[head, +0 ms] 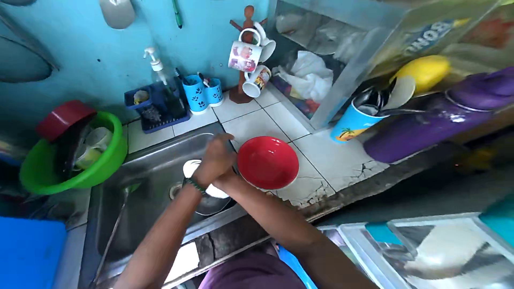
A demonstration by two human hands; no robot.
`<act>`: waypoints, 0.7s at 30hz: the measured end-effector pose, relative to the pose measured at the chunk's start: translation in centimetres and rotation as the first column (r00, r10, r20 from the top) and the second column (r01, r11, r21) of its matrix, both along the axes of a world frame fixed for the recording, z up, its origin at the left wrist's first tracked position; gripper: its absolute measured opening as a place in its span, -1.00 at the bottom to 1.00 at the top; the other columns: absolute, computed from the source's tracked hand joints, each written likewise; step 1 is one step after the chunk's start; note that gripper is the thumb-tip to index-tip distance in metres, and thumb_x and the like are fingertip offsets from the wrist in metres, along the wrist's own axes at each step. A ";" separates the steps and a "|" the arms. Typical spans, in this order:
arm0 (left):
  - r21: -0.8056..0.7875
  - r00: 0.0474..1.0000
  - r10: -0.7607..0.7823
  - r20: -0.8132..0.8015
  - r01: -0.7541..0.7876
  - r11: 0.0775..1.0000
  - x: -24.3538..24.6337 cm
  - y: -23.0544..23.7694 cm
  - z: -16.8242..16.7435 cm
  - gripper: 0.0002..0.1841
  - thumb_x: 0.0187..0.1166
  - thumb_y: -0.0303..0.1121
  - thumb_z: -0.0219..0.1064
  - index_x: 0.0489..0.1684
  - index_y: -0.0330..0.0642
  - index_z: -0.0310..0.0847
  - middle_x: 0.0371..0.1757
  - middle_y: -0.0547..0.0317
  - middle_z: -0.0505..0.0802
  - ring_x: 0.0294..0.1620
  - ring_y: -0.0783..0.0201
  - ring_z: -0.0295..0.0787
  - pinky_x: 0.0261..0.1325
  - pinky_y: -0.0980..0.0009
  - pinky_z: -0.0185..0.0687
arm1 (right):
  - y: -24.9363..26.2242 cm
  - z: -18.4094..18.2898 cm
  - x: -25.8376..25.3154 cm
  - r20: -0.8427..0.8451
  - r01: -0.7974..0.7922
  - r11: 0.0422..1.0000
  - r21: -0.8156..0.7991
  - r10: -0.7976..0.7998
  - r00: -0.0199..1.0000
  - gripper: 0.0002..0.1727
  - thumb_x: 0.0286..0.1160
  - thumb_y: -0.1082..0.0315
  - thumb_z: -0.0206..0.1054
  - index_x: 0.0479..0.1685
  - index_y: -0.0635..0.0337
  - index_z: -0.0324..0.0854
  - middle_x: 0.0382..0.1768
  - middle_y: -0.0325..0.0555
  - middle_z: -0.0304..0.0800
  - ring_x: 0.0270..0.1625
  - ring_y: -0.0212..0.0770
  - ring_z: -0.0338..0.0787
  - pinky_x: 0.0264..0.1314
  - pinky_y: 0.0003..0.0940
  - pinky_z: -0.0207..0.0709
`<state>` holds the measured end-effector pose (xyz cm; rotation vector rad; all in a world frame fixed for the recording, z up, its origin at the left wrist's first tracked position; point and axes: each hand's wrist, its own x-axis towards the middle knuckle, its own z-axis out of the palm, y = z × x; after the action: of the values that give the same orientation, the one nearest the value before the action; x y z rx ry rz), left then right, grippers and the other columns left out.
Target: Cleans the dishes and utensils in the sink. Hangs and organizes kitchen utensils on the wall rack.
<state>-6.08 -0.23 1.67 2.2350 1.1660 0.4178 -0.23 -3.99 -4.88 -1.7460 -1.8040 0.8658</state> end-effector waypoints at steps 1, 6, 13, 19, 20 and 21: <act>-0.060 0.991 -0.019 -0.134 0.011 0.998 1.9 0.2 -0.7 -0.43 0.53 -0.30 0.49 0.48 -0.39 0.52 0.40 -0.39 0.67 0.35 -0.30 0.67 0.35 -0.29 0.55 | -0.9 0.0 0.4 -0.007 -0.050 0.998 -0.028 0.050 0.999 -0.53 0.83 0.34 0.04 0.53 0.48 0.50 0.54 0.36 0.56 0.66 0.18 0.49 0.74 -0.05 0.19; -0.112 0.858 0.044 -0.512 -0.118 0.987 7.8 1.3 -3.4 -0.43 0.45 -0.32 0.57 0.34 -0.48 0.48 0.25 -0.44 0.72 0.29 -0.35 0.71 0.24 -0.25 0.62 | 2.0 -1.2 -1.4 -0.233 0.288 0.937 -0.197 -0.330 0.915 -0.50 0.90 0.26 -0.02 0.46 0.57 0.50 0.49 0.39 0.58 0.63 0.08 0.53 0.72 -0.18 0.24; -0.051 0.875 0.111 -0.472 -0.153 0.987 7.5 0.2 -2.3 -0.66 0.49 -0.41 0.45 0.09 -0.46 0.59 0.13 -0.40 0.76 0.18 -0.31 0.75 0.12 -0.22 0.67 | 8.2 -16.1 -3.4 -0.307 0.412 0.907 -0.089 -0.419 0.855 -0.54 0.82 0.22 0.15 0.43 0.44 0.54 0.36 0.40 0.66 0.47 0.19 0.66 0.51 0.09 0.53; -0.181 0.935 0.158 -0.317 -0.224 0.958 6.0 0.8 -1.6 -0.67 0.60 -0.30 0.38 0.07 -0.46 0.63 0.10 -0.42 0.77 0.20 -0.36 0.73 0.11 -0.35 0.59 | 2.5 -3.0 2.2 -0.087 -0.017 0.993 -0.119 0.007 0.996 -0.59 0.67 0.41 0.28 0.40 0.47 0.60 0.37 0.29 0.72 0.46 0.09 0.67 0.58 -0.07 0.39; -0.216 0.950 0.152 -0.272 -0.214 0.953 5.7 1.2 -1.9 -0.67 0.63 -0.30 0.34 0.12 -0.45 0.62 0.12 -0.42 0.77 0.21 -0.36 0.73 0.11 -0.37 0.58 | 1.9 -1.3 2.5 -0.160 -0.003 0.995 -0.096 -0.012 0.987 -0.69 0.60 0.51 0.31 0.22 0.54 0.67 0.19 0.34 0.78 0.28 0.10 0.76 0.45 -0.09 0.50; -0.240 0.963 0.146 -0.228 -0.201 0.950 5.2 1.5 -2.2 -0.66 0.64 -0.32 0.32 0.17 -0.44 0.59 0.14 -0.43 0.76 0.21 -0.37 0.72 0.11 -0.38 0.57 | 1.7 -0.4 2.4 -0.215 0.017 0.995 -0.099 -0.039 0.976 -0.75 0.58 0.58 0.29 0.11 0.60 0.67 0.08 0.36 0.77 0.14 0.08 0.74 0.34 -0.14 0.54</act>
<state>-0.86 1.25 -0.55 1.9879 1.4447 0.0896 2.17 -2.31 -5.31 -1.6586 -1.6157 1.1034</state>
